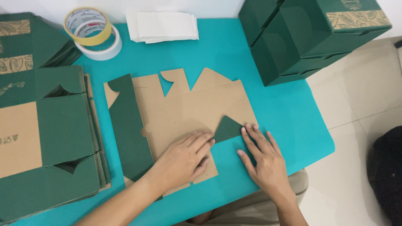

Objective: The person assembles a green cardboard box by folding its flaps and tucking them into slots. They then place a white tissue inside the box and close the lid.

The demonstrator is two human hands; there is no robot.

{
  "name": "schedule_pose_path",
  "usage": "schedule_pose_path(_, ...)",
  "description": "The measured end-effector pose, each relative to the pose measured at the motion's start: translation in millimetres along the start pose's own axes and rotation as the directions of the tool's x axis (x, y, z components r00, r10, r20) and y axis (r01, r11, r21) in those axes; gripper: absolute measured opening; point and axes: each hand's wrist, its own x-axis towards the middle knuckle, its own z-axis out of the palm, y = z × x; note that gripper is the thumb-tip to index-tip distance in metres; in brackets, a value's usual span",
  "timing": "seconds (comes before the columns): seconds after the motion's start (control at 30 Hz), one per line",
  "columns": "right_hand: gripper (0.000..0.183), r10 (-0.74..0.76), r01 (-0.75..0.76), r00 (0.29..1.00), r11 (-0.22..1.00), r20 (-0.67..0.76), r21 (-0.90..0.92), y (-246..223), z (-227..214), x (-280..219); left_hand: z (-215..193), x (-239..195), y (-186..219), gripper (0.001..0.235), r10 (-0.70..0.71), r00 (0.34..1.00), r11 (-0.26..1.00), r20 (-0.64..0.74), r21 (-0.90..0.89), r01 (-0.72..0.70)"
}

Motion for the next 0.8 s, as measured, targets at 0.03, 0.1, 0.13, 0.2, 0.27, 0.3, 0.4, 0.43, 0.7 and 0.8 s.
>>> schedule_pose_path(0.03, 0.053, 0.002, -0.002, 1.000, 1.000, -0.003, -0.002, 0.0, 1.1, -0.1, 1.0, 0.0, -0.2, 0.041, 0.004, 1.000, 1.000, -0.001, 0.001, -0.004)
schedule_pose_path(0.1, 0.048, -0.033, 0.031, 0.998, 0.999, 0.046, 0.034, -0.8, 3.8, -0.2, 2.9, -1.1, -0.6, 0.045, -0.052, 0.999, 0.998, -0.011, 0.022, 0.052)
schedule_pose_path(0.13, 0.048, -0.032, 0.031, 0.998, 0.999, 0.045, 0.034, -3.3, 1.1, 0.0, 3.4, -0.7, -0.3, 0.045, -0.051, 0.999, 0.998, -0.011, 0.022, 0.051)
schedule_pose_path(0.2, 0.050, -0.036, 0.038, 0.998, 0.999, 0.055, -0.033, -8.9, -3.4, 1.5, 4.1, -1.8, 0.7, 0.052, -0.071, 0.997, 0.993, 0.006, 0.100, 0.070)
schedule_pose_path(0.27, 0.050, -0.059, 0.060, 0.998, 0.998, 0.039, -0.026, -12.2, -3.6, 2.7, 1.4, -0.6, 0.5, 0.054, -0.110, 0.993, 0.991, 0.030, 0.074, 0.108)
schedule_pose_path(0.3, 0.051, -0.076, 0.077, 0.997, 0.997, 0.023, -0.023, -13.8, -3.8, 3.1, 0.2, 0.0, 0.5, 0.056, -0.144, 0.988, 0.989, 0.057, 0.045, 0.142)
schedule_pose_path(0.4, 0.053, -0.108, 0.108, 0.994, 0.994, 0.032, 0.023, -15.3, 4.8, 2.0, 0.8, -0.1, 0.3, 0.055, -0.184, 0.983, 0.983, 0.023, -0.025, 0.184)
schedule_pose_path(0.43, 0.053, -0.107, 0.107, 0.994, 0.994, 0.031, 0.022, -19.3, 5.7, 1.7, 1.6, -0.2, 0.0, 0.055, -0.182, 0.983, 0.983, 0.024, -0.025, 0.183)
schedule_pose_path(0.7, 0.047, -0.109, 0.109, 0.994, 0.976, 0.012, -0.187, -34.7, 2.8, 3.4, 6.4, -2.2, -0.1, 0.056, -0.077, 0.996, 0.988, -0.048, 0.131, 0.082)
schedule_pose_path(0.8, 0.042, -0.110, 0.106, 0.993, 0.985, -0.028, -0.135, -29.2, -0.5, 6.4, 9.5, -4.4, 0.7, 0.055, -0.050, 0.998, 0.973, -0.027, 0.225, 0.055)
